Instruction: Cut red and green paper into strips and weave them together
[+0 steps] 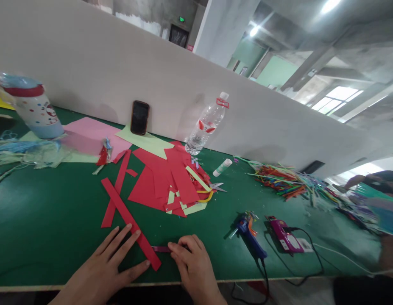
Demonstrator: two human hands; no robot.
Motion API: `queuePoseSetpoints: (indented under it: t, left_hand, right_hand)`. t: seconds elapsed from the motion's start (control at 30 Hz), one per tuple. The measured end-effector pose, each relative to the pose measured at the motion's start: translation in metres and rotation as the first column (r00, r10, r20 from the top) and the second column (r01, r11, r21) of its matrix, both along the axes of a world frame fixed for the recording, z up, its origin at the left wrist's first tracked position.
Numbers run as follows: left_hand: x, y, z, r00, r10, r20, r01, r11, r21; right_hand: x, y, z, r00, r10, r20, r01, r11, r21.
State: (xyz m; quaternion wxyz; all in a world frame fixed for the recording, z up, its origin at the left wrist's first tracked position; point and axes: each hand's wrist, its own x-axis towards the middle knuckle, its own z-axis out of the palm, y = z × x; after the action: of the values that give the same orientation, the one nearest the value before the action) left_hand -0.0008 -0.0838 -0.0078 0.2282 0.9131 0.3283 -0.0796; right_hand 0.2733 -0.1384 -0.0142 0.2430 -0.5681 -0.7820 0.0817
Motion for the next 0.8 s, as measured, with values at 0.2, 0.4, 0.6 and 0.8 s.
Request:
queuePoseSetpoints:
  t: [0.2, 0.4, 0.6, 0.8]
  left_hand:
    - [0.0023, -0.0031, -0.0014, 0.999, 0.018, -0.03, -0.017, 1.0, 0.009]
    - [0.0027, -0.0027, -0.0008, 0.999, 0.039, 0.002, -0.039, 0.999, 0.007]
    - [0.0017, -0.0014, -0.0012, 0.999, 0.038, 0.003, -0.038, 0.999, -0.002]
    - [-0.0005, -0.0031, -0.0088, 0.999, 0.028, 0.021, -0.028, 1.0, 0.006]
  right_hand:
    - [0.0004, -0.0018, -0.0001, 1.0, 0.022, 0.0, -0.022, 1.0, 0.004]
    - [-0.0017, -0.0034, -0.0009, 1.0, 0.017, 0.018, -0.018, 1.0, 0.01]
    - [0.0001, -0.0023, 0.0, 1.0, 0.011, 0.017, -0.012, 1.0, 0.018]
    - [-0.0018, -0.0003, 0.0007, 0.999, 0.021, 0.028, -0.021, 1.0, 0.004]
